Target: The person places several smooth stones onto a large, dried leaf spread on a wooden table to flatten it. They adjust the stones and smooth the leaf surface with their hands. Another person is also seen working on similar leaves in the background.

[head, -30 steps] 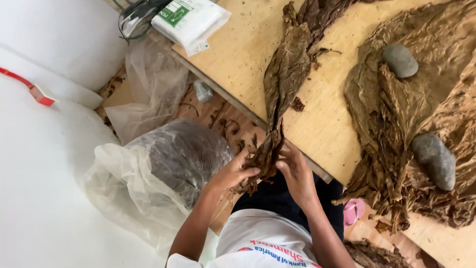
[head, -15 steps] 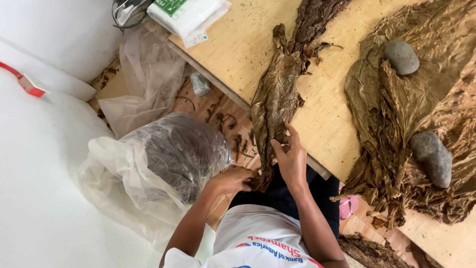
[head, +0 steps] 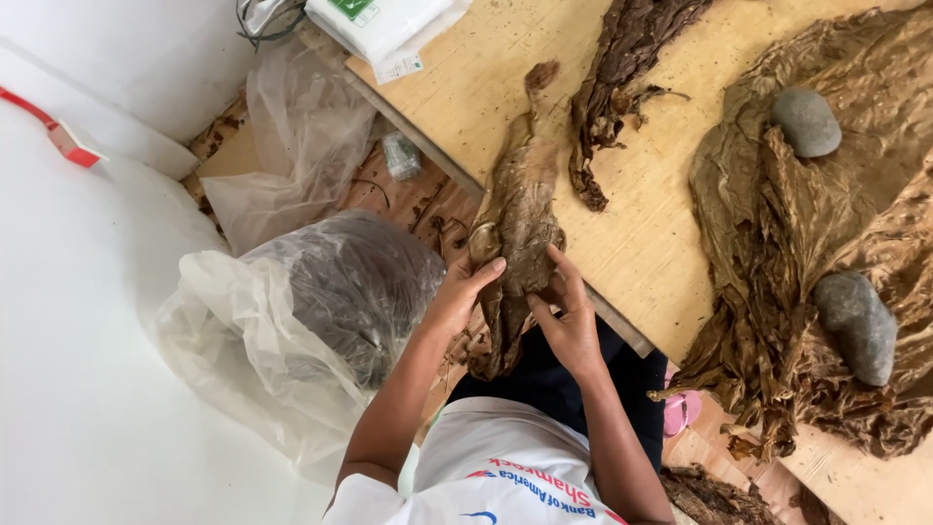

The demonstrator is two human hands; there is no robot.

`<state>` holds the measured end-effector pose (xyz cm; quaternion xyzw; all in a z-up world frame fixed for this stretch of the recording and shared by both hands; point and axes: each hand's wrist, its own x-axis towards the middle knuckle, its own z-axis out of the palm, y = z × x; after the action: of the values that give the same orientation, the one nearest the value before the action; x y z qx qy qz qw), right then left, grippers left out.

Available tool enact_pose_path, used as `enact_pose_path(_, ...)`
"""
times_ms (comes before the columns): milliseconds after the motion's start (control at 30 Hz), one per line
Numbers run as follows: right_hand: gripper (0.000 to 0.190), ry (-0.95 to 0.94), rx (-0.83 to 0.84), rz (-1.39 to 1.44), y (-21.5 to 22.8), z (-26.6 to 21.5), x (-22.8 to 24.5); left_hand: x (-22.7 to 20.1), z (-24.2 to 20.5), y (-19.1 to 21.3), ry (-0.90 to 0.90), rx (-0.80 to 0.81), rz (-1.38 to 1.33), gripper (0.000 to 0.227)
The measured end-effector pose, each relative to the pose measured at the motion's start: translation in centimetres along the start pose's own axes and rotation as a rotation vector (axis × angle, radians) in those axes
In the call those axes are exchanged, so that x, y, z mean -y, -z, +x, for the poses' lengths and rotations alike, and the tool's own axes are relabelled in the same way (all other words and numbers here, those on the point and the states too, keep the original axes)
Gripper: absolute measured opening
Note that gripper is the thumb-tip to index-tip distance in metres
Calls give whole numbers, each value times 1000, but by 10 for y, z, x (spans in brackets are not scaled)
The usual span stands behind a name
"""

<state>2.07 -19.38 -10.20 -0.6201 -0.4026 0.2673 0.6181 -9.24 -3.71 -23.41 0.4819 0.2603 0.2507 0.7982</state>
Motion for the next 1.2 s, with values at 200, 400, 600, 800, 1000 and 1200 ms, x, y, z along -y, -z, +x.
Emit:
enact_pose_path(200, 82, 25, -11, 449, -12, 13, 27, -23, -11, -1, -75, 5, 29, 52)
enact_pose_path(400, 65, -157, -54, 623, -21, 31, -8, -58, -22, -8, -146, -7, 77, 26)
enact_pose_path(600, 17, -183, -193, 619, -25, 34, -60, -52, -12, 4, -331, -255, 161, 23)
enact_pose_path(800, 15, -106, -351, 632, -20, 34, -65, -49, -9, 21, -406, -384, 224, 18)
enact_pose_path(1000, 16, -13, -344, 414, -12, 35, -67, -50, -24, 31, -191, -52, -440, 60)
enact_pose_path(1200, 6, 83, -228, 154, -31, 42, -52, -40, -3, 13, -199, -103, -413, 53)
